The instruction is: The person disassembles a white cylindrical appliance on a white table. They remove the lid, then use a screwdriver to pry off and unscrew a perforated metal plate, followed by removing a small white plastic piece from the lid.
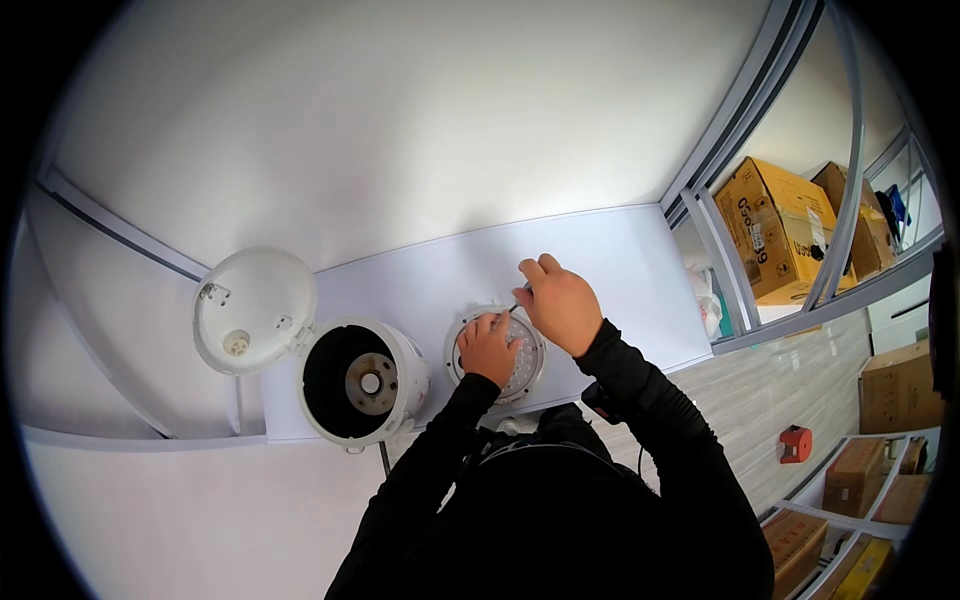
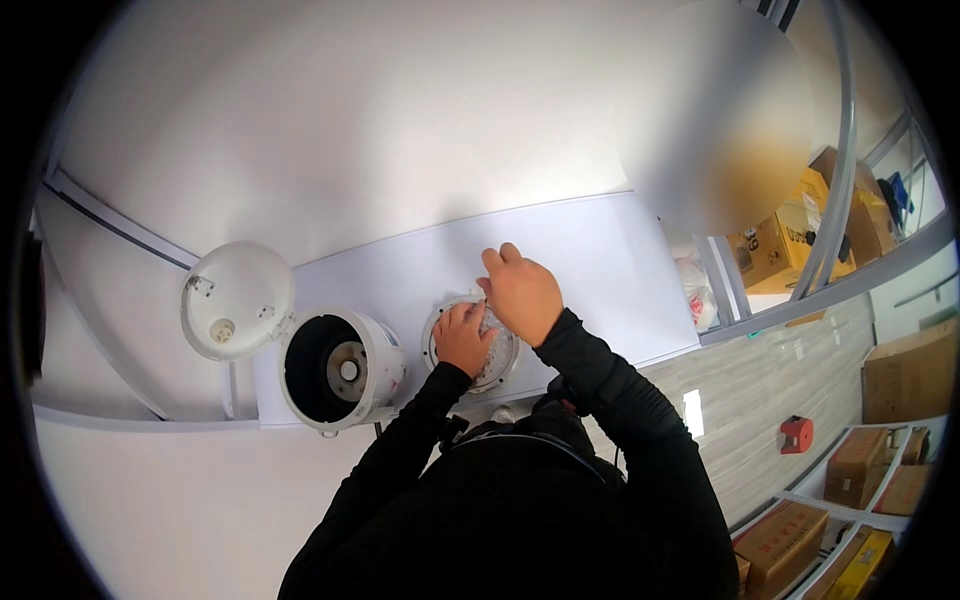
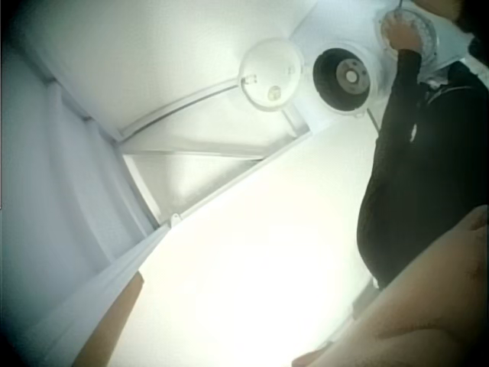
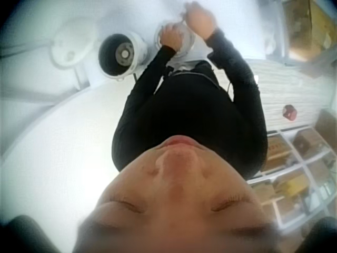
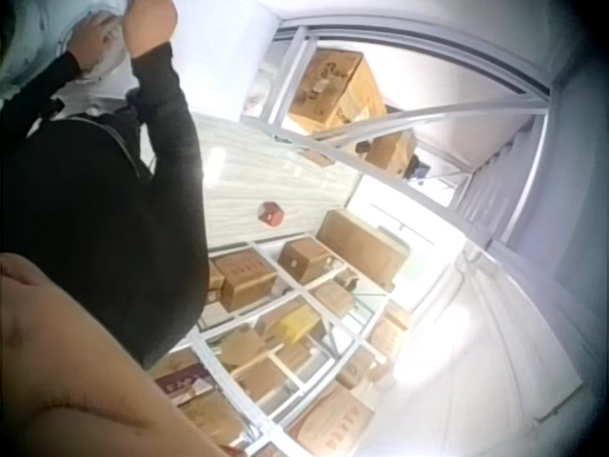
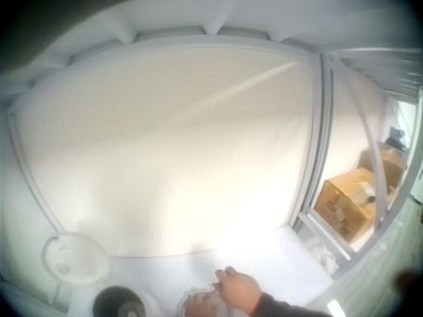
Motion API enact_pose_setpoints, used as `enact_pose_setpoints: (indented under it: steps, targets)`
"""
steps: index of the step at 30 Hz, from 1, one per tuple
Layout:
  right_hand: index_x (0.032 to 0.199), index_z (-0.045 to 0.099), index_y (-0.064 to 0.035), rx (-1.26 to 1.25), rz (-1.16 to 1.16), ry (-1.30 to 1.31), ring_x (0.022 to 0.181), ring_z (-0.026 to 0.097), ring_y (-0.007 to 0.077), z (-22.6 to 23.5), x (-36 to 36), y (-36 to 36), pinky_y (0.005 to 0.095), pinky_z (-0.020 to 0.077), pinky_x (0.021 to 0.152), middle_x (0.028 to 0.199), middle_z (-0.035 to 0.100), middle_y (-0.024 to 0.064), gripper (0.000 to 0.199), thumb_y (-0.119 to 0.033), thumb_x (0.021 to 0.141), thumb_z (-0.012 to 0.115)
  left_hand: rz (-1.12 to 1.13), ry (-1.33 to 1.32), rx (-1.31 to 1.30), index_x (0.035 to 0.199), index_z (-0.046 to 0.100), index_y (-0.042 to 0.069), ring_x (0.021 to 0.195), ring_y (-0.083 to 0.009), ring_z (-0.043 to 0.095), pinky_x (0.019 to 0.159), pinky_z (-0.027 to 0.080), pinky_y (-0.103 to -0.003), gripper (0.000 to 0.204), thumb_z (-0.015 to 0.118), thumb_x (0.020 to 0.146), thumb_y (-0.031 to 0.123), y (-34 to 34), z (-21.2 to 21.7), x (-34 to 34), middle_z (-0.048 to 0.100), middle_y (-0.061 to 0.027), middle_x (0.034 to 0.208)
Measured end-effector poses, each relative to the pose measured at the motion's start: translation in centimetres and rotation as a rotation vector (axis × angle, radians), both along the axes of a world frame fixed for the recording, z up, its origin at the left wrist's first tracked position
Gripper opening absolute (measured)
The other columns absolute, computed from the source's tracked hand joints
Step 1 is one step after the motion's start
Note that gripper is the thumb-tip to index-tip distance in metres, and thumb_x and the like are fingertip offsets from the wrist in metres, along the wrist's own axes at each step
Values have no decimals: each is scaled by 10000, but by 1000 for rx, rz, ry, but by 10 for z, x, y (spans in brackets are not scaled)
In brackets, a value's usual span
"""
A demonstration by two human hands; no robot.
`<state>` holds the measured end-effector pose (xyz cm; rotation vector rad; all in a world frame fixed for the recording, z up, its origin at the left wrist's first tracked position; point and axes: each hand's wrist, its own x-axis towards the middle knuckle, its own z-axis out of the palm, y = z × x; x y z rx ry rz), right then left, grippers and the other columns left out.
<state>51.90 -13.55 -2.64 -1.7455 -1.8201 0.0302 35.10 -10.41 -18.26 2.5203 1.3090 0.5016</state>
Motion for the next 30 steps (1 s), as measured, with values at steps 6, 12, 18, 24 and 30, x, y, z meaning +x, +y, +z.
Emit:
enact_pose_setpoints:
  steps: [6, 12, 18, 24, 30]
  targets:
    - [1079, 586, -31, 40, 108, -115, 753, 666, 375, 12, 0, 6, 443, 559, 645, 1019, 588, 192, 331, -59, 792, 749, -31, -44, -54, 1392, 647, 149, 1266, -270, 523, 1055, 381, -485, 607, 800, 840, 349, 5, 1, -3, 614, -12, 1326]
    - [1065, 574, -40, -219, -44, -104, 759, 673, 372, 12, -6, 12, 443, 560, 642, 928, 603, 186, 387, -143, 762, 792, -26, -50, -80, 1380, 657, 145, 1270, -270, 530, 1061, 391, -483, 618, 808, 820, 359, 7, 5, -2, 622, -11, 1330]
    - [1038, 581, -48, -31, 106, -131, 735, 686, 345, 18, -2, 14, 428, 556, 601, 882, 617, 184, 342, -227, 825, 780, -7, -32, -116, 1361, 664, 155, 1276, -269, 538, 1066, 403, -477, 607, 813, 812, 366, 7, 12, -2, 624, -16, 1351]
    - [1033, 574, -45, -124, 80, -197, 755, 668, 359, 13, -4, 16, 441, 551, 636, 882, 609, 187, 347, -213, 816, 786, -12, -3, -161, 1366, 658, 163, 1267, -276, 548, 1066, 409, -478, 607, 812, 816, 368, 11, 18, -1, 624, -21, 1355]
    - [1024, 574, -26, -181, 37, -119, 747, 657, 385, 22, -10, 14, 453, 539, 648, 934, 605, 210, 241, -124, 858, 718, -4, 39, -188, 1377, 650, 170, 1273, -279, 548, 1069, 409, -480, 620, 825, 811, 352, 11, 21, -1, 620, -24, 1360]
